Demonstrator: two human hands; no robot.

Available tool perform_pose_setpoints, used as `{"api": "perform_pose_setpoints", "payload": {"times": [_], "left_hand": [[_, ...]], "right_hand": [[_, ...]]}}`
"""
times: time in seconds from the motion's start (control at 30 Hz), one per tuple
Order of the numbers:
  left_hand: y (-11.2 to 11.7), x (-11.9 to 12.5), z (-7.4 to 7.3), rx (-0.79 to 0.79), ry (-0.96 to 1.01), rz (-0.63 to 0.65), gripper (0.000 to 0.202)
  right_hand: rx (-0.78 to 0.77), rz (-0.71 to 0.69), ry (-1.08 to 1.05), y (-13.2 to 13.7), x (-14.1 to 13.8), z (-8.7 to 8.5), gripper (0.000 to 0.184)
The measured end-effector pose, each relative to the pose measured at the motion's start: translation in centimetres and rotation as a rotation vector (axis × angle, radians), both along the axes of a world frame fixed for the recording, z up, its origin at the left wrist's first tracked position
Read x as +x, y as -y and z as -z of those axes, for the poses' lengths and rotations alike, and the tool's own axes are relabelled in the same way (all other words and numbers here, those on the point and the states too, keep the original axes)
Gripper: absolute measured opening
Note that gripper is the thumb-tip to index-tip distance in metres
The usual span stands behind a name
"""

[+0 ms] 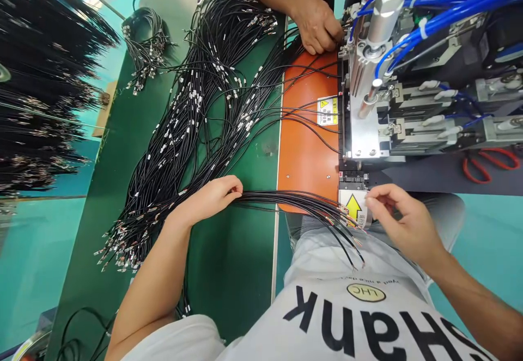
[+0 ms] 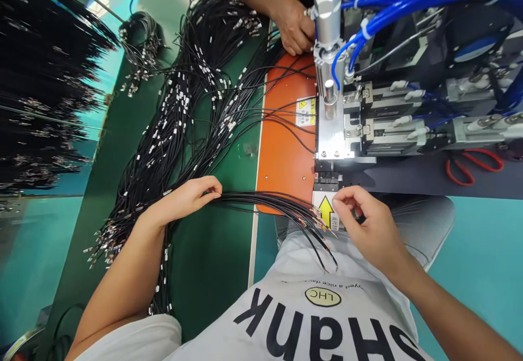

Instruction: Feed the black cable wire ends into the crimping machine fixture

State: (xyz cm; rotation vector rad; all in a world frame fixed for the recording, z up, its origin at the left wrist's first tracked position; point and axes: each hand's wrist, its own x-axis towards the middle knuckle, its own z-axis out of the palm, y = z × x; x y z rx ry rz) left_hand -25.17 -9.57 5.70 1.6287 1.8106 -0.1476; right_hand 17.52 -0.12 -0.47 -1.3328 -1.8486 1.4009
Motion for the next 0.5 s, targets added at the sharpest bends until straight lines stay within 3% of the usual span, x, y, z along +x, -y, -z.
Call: {"api": "perform_pose_setpoints", "payload": {"times": [0.1, 0.2, 0.3, 0.4, 0.5], "left_hand": [[0.1, -0.8, -1.5, 0.075, 0.046, -0.109, 0.02], [-0.9, 1.0, -2.5, 0.161, 0.098, -0.176, 0.024], [-3.3, 6.7, -2.5, 0.22, 0.155, -0.158, 0.024], [-6.0, 13.4, -1.8, 0.228, 0.37, 0.023, 0.018], [-7.7, 17.9, -0.2, 0.257, 0.524, 0.177, 0.017]], "right_hand": [[0.214, -0.158, 0.033, 0.2, -0.4, 0.1, 0.021], [0.306, -0.283, 0.023, 0.5, -0.6, 0.3, 0.034], [0.366, -0.357, 0.046, 1.3, -0.9, 0.4, 0.036], [0.355, -0.467, 0.033, 2.4, -0.9, 0.3, 0.035], [0.294, -0.477, -0.013, 2.7, -0.4, 0.0, 0.03]]}}
